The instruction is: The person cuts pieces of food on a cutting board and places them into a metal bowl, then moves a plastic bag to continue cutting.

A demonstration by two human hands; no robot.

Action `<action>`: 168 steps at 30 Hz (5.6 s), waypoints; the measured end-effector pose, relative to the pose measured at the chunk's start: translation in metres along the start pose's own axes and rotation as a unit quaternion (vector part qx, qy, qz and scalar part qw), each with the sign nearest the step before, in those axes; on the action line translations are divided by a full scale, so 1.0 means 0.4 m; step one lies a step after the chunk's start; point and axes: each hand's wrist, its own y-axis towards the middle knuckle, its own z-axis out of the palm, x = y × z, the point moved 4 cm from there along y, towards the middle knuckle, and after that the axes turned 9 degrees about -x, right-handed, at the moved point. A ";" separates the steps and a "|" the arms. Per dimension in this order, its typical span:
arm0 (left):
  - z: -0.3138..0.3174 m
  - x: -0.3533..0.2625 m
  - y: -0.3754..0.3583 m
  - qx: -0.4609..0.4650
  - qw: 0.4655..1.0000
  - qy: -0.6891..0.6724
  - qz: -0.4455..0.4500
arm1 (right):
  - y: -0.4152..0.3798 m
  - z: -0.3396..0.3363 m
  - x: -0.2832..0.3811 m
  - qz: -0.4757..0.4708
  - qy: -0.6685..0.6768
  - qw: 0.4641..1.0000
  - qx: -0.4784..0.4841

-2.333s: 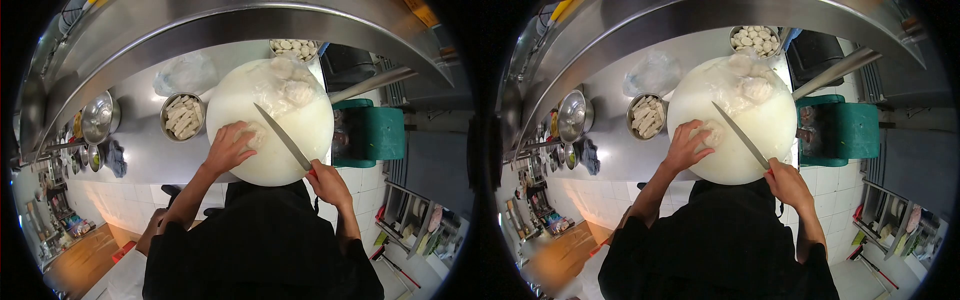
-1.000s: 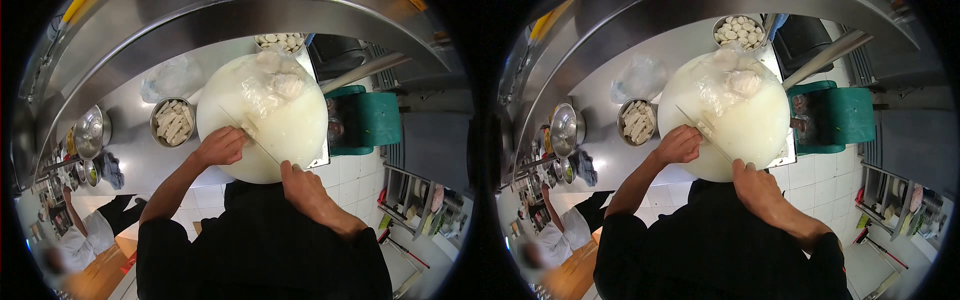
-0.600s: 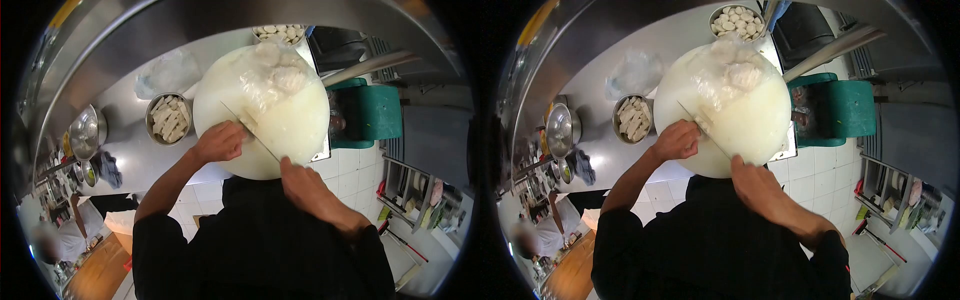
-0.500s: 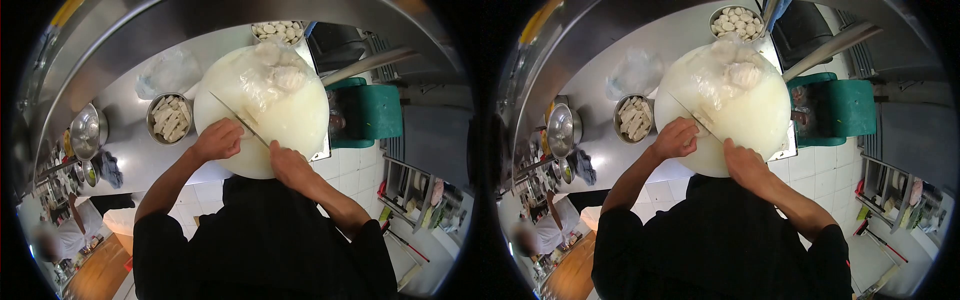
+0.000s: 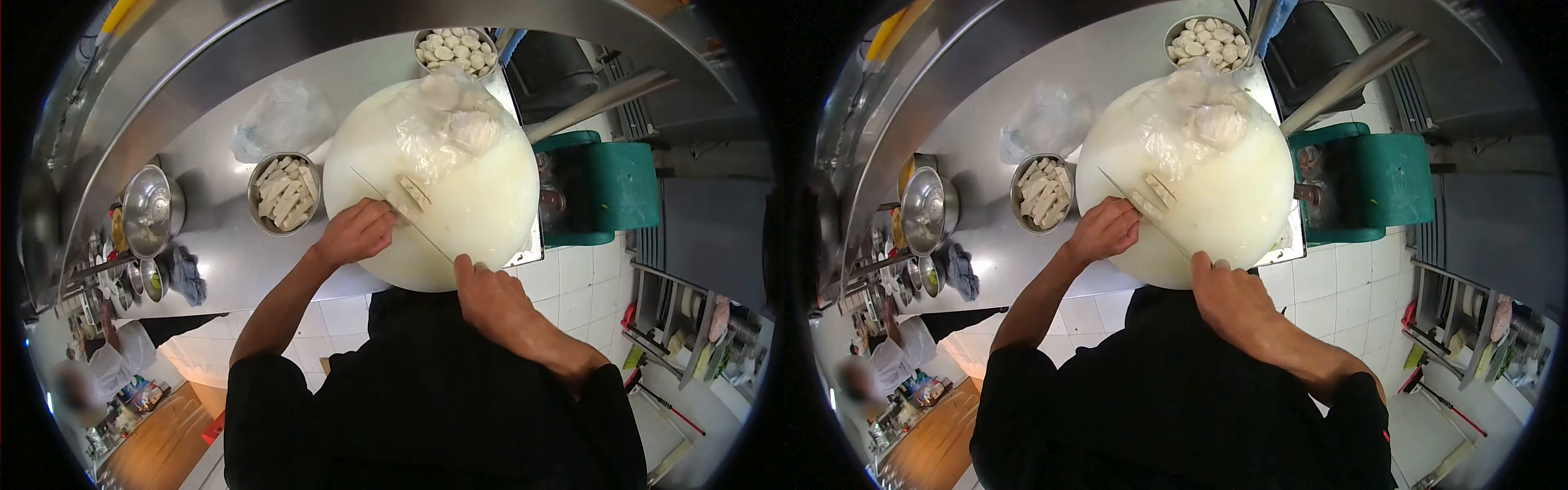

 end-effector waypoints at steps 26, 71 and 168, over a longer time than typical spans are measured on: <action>-0.014 -0.008 0.067 0.143 0.987 0.031 -0.064 | -0.010 -0.054 -0.208 0.052 0.246 0.962 -0.103; -0.164 0.201 -0.183 0.093 0.796 0.305 -0.514 | -0.010 -0.087 -0.322 0.056 0.287 0.935 -0.200; 0.078 0.174 0.016 -0.494 0.315 -0.587 -0.559 | 0.055 0.045 0.000 -0.134 0.074 0.975 -0.162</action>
